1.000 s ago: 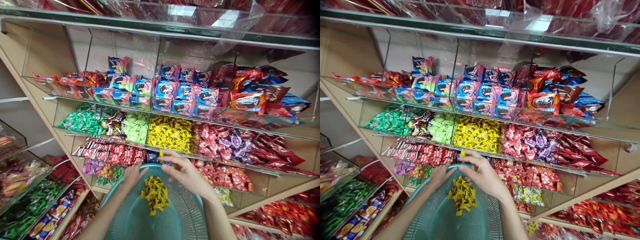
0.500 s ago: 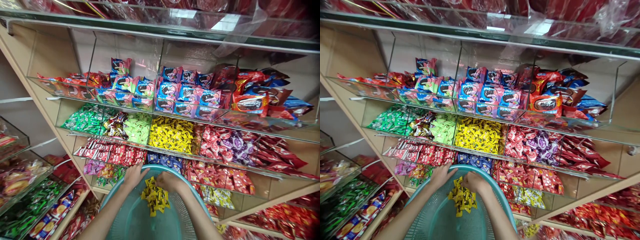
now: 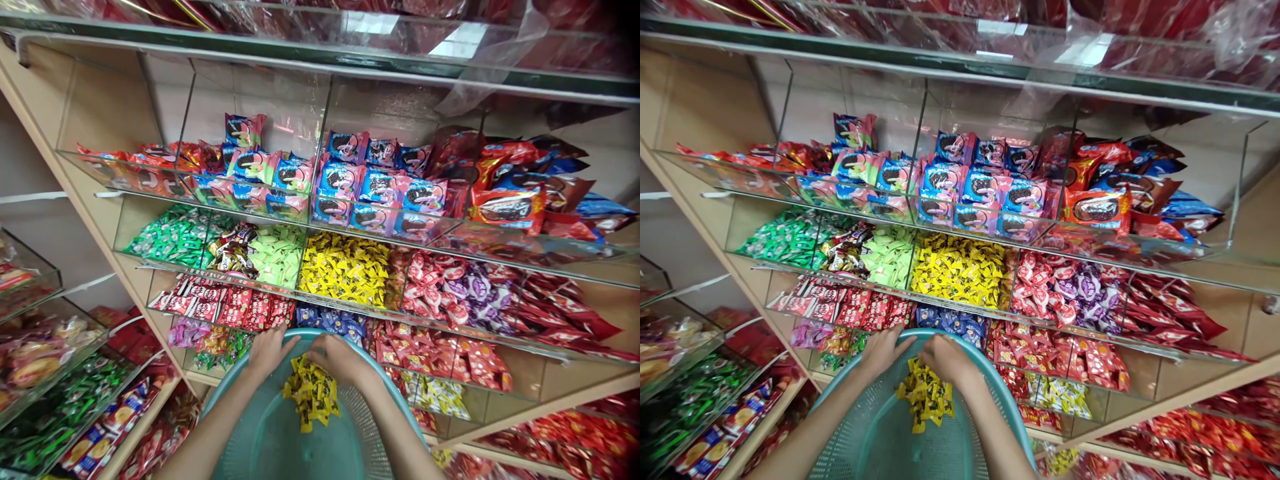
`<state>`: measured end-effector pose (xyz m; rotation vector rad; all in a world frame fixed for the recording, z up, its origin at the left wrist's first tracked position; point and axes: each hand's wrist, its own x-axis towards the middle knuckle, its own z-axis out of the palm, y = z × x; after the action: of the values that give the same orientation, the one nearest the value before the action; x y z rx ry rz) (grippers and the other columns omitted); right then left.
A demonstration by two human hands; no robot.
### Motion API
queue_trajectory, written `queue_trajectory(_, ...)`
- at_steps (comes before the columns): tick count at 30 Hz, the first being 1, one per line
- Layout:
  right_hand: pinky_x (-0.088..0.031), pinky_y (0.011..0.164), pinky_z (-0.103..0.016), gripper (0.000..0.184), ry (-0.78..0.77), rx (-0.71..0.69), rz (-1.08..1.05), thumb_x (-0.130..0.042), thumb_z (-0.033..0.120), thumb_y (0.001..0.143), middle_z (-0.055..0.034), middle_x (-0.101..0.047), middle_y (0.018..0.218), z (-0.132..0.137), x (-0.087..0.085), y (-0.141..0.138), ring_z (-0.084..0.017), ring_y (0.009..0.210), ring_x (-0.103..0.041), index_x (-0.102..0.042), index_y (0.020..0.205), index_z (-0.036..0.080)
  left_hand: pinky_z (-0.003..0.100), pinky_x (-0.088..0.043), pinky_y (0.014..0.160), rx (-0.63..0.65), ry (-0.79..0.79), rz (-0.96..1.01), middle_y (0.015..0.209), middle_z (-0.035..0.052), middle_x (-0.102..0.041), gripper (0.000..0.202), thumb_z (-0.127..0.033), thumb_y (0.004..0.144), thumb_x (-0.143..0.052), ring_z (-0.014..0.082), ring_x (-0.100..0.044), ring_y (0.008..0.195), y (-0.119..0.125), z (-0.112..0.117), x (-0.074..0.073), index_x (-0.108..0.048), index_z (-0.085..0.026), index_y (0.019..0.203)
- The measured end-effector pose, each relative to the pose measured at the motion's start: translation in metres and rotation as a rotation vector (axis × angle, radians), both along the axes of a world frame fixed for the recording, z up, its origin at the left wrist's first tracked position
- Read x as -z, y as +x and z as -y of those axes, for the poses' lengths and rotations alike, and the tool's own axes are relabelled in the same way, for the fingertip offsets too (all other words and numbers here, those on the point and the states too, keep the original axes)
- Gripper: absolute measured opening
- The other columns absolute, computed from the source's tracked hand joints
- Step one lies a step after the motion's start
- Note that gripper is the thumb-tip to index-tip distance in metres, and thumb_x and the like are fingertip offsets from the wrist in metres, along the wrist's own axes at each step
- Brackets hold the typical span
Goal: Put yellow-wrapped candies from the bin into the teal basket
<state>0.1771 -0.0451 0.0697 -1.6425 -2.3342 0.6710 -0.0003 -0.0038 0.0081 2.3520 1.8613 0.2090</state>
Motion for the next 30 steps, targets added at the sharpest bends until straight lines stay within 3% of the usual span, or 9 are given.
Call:
queue_trajectory(3, -0.041, 0.074, -0.025, 0.026, 0.169, -0.031, -0.130, -0.041, 0.030, 0.088, -0.0046, -0.065, 0.088, 0.002, -0.015, -0.002, -0.017, 0.084, -0.058, -0.066, 0.087, 0.021, 0.029, -0.042, 0.069, 0.004, -0.004, 0.012, 0.089, 0.0085, -0.067, 0.053, -0.059, 0.085, -0.025, 0.0248, -0.063, 0.085, 0.000, 0.001, 0.000, -0.053, -0.020, 0.107)
queue_trajectory(11, -0.043, 0.081, -0.028, 0.026, 0.543, 0.065, -0.448, -0.038, 0.030, 0.091, -0.0062, -0.061, 0.095, 0.008, -0.046, 0.000, -0.016, 0.089, -0.056, -0.062, 0.092, 0.021, 0.031, -0.042, 0.067, 0.004, 0.038, -0.001, 0.089, 0.0102, -0.068, 0.056, -0.060, 0.085, -0.023, 0.0263, -0.063, 0.083, 0.000, -0.001, 0.006, -0.052, -0.019, 0.109)
queue_trajectory(14, -0.042, 0.083, -0.031, 0.025, 0.710, 0.130, -0.420, -0.039, 0.029, 0.090, -0.0068, -0.061, 0.094, 0.007, -0.053, 0.007, -0.017, 0.090, -0.054, -0.062, 0.095, 0.020, 0.031, -0.042, 0.067, -0.001, 0.019, 0.007, 0.088, 0.0105, -0.067, 0.057, -0.061, 0.085, -0.021, 0.0259, -0.063, 0.083, -0.001, -0.001, 0.007, -0.051, -0.019, 0.109)
queue_trajectory(17, -0.038, 0.086, -0.036, 0.027, 0.821, 0.238, -0.251, -0.041, 0.032, 0.089, -0.0085, -0.059, 0.103, 0.002, -0.055, 0.015, -0.020, 0.097, -0.051, -0.062, 0.102, 0.021, 0.031, -0.042, 0.067, 0.002, 0.011, 0.010, 0.086, 0.0105, -0.067, 0.059, -0.061, 0.085, -0.020, 0.0258, -0.063, 0.082, -0.002, -0.001, 0.007, -0.052, -0.018, 0.109)
queue_trajectory(20, -0.031, 0.089, -0.042, 0.033, 0.808, 0.330, -0.036, -0.044, 0.042, 0.087, -0.0094, -0.054, 0.117, -0.005, -0.053, 0.020, -0.025, 0.108, -0.044, -0.061, 0.109, 0.024, 0.030, -0.042, 0.066, 0.000, 0.017, 0.016, 0.085, 0.0100, -0.067, 0.059, -0.061, 0.085, -0.019, 0.0257, -0.063, 0.081, -0.002, 0.000, 0.007, -0.052, -0.019, 0.110)
queue_trajectory(23, -0.024, 0.092, -0.047, 0.039, 0.745, 0.331, 0.082, -0.043, 0.050, 0.085, -0.0094, -0.051, 0.124, -0.010, -0.050, 0.023, -0.029, 0.117, -0.037, -0.060, 0.112, 0.027, 0.029, -0.041, 0.065, -0.003, 0.016, 0.021, 0.085, 0.0099, -0.067, 0.059, -0.061, 0.086, -0.019, 0.0255, -0.063, 0.080, -0.002, 0.000, 0.007, -0.052, -0.018, 0.111)
queue_trajectory(30, -0.022, 0.094, -0.048, 0.040, 0.662, 0.321, 0.091, -0.040, 0.053, 0.085, -0.0083, -0.052, 0.123, -0.011, -0.050, 0.025, -0.029, 0.121, -0.034, -0.062, 0.110, 0.030, 0.028, -0.041, 0.066, -0.013, -0.012, 0.034, 0.089, 0.0103, -0.067, 0.059, -0.062, 0.085, -0.020, 0.0244, -0.062, 0.083, -0.001, 0.002, 0.004, -0.051, -0.019, 0.111)
